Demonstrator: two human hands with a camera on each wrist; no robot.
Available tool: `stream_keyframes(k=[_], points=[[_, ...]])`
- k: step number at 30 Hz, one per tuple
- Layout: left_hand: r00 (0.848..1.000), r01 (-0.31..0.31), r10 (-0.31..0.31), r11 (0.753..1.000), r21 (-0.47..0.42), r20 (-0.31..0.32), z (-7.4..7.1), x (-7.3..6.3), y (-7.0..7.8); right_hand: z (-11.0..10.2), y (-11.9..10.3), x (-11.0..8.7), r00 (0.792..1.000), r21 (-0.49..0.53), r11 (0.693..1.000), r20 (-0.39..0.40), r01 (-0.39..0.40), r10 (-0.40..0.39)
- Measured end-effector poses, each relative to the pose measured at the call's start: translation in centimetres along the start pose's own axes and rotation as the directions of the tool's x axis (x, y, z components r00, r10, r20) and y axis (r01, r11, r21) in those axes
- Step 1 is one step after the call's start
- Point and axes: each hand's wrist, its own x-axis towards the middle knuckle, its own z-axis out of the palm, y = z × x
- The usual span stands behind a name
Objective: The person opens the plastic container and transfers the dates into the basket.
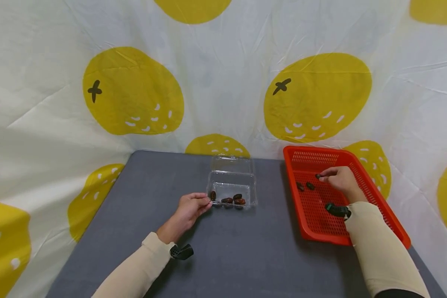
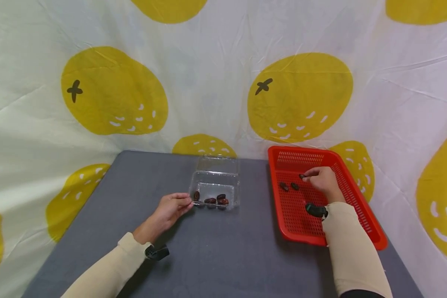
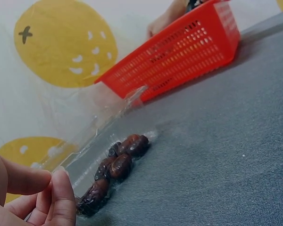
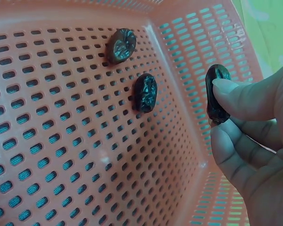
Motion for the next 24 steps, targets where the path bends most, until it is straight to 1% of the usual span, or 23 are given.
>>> stream_keyframes(k=[4,7,13,18,24], points=[[1.000,0.006,-0.006,1.000,0.002,-0.008,0.0,0.0,-0.1,0.1,0.4,0.0,1.000,0.012,1.000,0.012,-0.020,0.020],[1.000,0.001,-0.001,1.000,-0.003,-0.001,0.0,0.0,0.0,0.0,0.8,0.1,1.000,0.007,1.000,0.016,-0.026,0.025],[1.000,0.007,-0.007,1.000,-0.001,-0.005,-0.1,0.1,0.4,0.0,1.4,0.8,0.999,-0.007,1.000,0.036,-0.009,0.010],[1.000,0.025,-0.025,1.000,0.012,-0.005,-0.3,0.1,0.2,0.2,1.7,1.0,0.998,-0.022,1.000,0.062,-0.011,0.012],[1.000,0.010,-0.009,1.000,-0.007,0.013,-0.3,0.0,0.0,0.7,1.9,1.1,0.997,-0.034,0.999,0.074,0.004,-0.001]])
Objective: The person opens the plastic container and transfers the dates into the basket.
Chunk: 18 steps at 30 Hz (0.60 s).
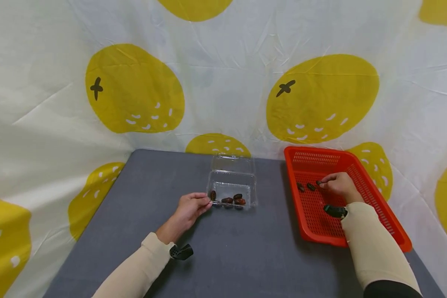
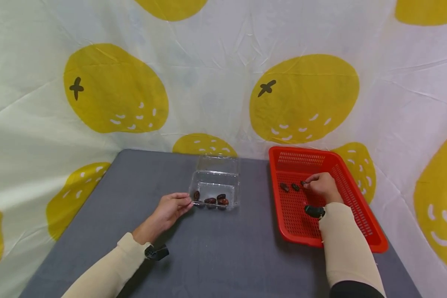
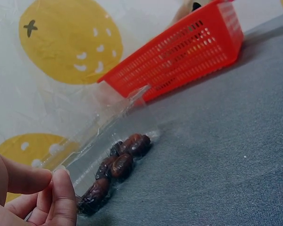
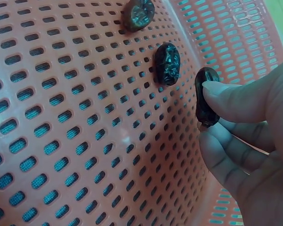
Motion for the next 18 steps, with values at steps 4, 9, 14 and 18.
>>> stream_keyframes(k=[4,9,14,18], points=[[1.000,-0.004,0.004,1.000,0.000,-0.003,0.11,-0.07,0.05,0.14,0.13,0.18,1.000,-0.014,1.000,0.005,0.001,-0.001],[1.000,0.003,-0.003,1.000,0.005,-0.019,0.17,-0.15,0.01,0.24,0.15,0.10,1.000,-0.031,0.999,0.018,0.008,-0.008],[1.000,-0.013,0.013,1.000,-0.006,-0.012,0.23,-0.19,-0.07,0.35,0.14,-0.02,1.000,-0.019,1.000,0.023,0.014,-0.014],[1.000,-0.020,0.020,1.000,-0.015,-0.008,0.31,-0.20,-0.05,0.32,0.18,-0.08,1.000,-0.012,1.000,0.006,0.004,-0.004]])
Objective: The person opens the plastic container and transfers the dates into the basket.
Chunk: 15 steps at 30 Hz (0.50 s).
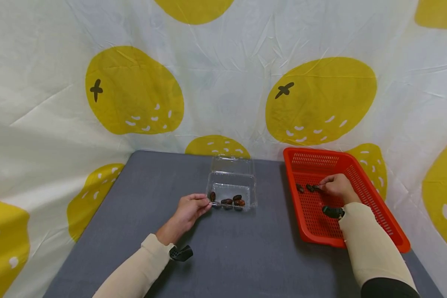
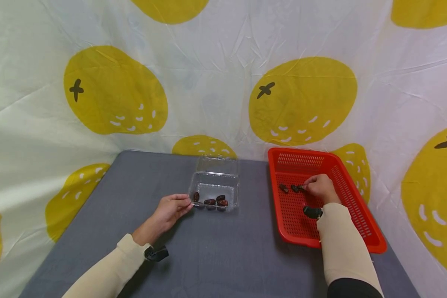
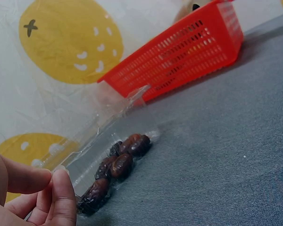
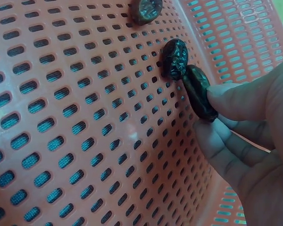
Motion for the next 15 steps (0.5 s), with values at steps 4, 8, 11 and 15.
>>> stream_keyframes(k=[4,8,11,15], points=[[1.000,0.004,-0.004,1.000,-0.002,0.003,0.1,-0.1,0.0,-0.1,0.2,-0.2,1.000,-0.005,1.000,-0.004,-0.018,0.018],[1.000,0.000,0.000,1.000,-0.006,0.011,0.1,-0.1,0.0,-0.4,0.0,-0.2,0.999,-0.021,0.999,-0.027,-0.032,0.031],[1.000,0.003,-0.003,1.000,-0.009,0.013,0.1,-0.2,0.1,-0.5,-0.7,0.0,0.998,-0.026,1.000,-0.054,-0.016,0.014],[1.000,0.012,-0.012,1.000,-0.002,0.009,0.0,-0.2,0.4,-0.3,-2.4,0.1,0.998,0.007,1.000,-0.057,0.017,-0.016]])
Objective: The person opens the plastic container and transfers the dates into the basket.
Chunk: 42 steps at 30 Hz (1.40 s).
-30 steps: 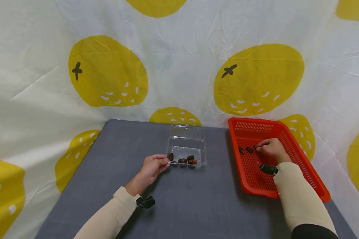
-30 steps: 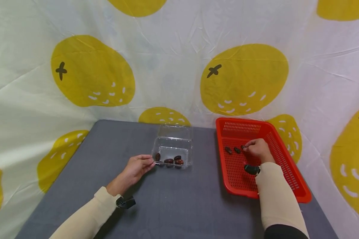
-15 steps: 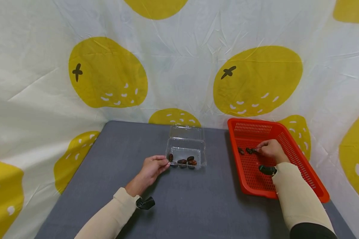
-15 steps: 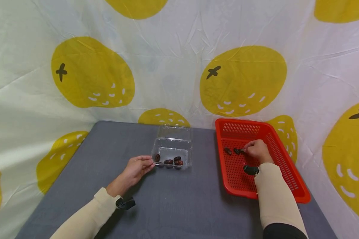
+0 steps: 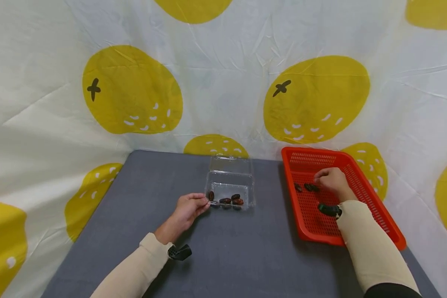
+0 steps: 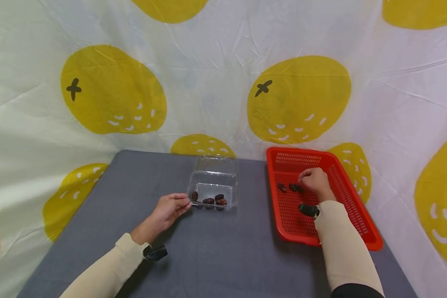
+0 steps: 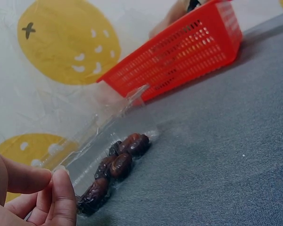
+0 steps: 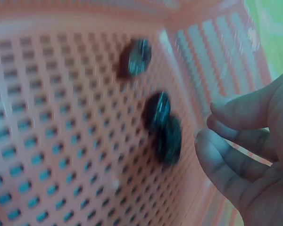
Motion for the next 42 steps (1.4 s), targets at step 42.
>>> stream_keyframes(k=[42], points=[[1.000,0.011,-0.011,1.000,-0.002,-0.008,0.2,0.3,0.1,4.9,-16.5,-0.7,0.960,0.366,0.905,0.086,0.218,-0.266]])
